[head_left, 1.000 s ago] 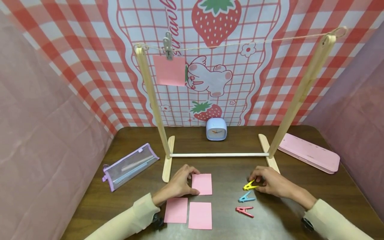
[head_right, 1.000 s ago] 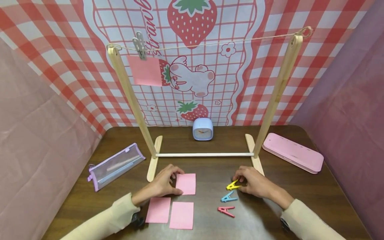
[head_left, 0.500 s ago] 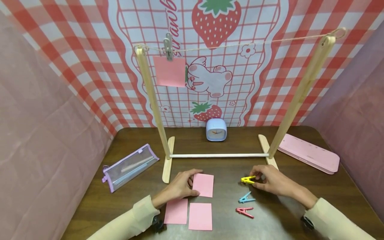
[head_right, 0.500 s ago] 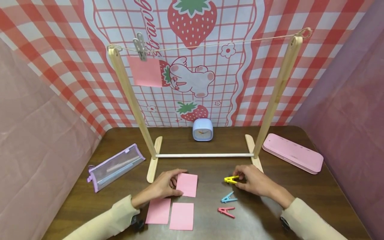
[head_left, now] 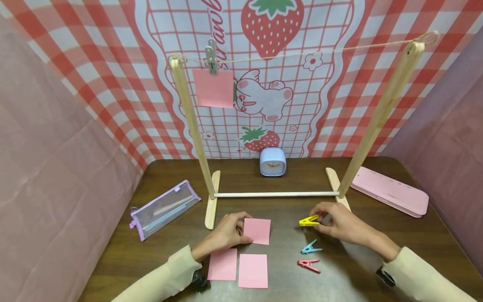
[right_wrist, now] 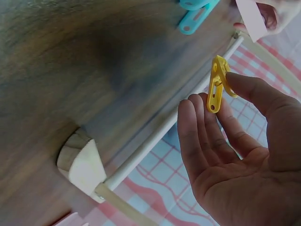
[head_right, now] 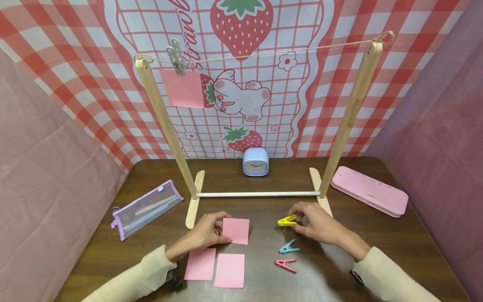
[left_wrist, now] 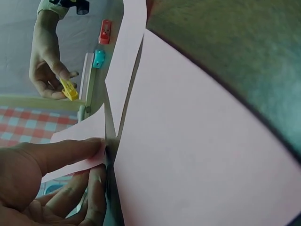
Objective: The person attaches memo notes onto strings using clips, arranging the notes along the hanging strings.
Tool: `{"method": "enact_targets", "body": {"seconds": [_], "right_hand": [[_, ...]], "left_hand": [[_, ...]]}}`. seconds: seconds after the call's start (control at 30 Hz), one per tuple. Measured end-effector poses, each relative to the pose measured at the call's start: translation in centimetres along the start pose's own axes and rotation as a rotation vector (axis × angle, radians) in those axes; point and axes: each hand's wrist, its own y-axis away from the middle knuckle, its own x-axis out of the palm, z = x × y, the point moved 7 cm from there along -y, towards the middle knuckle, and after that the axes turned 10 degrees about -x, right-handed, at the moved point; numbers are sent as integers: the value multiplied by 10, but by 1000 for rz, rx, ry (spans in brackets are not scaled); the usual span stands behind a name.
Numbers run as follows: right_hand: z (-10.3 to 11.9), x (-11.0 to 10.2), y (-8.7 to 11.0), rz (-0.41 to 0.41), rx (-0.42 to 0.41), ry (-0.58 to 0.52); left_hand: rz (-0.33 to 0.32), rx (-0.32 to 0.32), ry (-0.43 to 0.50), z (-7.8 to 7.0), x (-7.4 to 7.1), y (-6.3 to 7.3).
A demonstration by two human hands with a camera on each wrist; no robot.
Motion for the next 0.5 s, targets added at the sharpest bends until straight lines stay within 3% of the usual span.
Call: {"method": "enact_targets", "body": {"seconds": [0.3, 0.5], "right_hand": [[10, -6, -10, -66, 32, -39], [16, -12, -21, -121, 37, -71]], "left_hand": [[-33, 45, 46, -4, -4, 1], [-87, 55, 103, -6, -9, 1]]}}
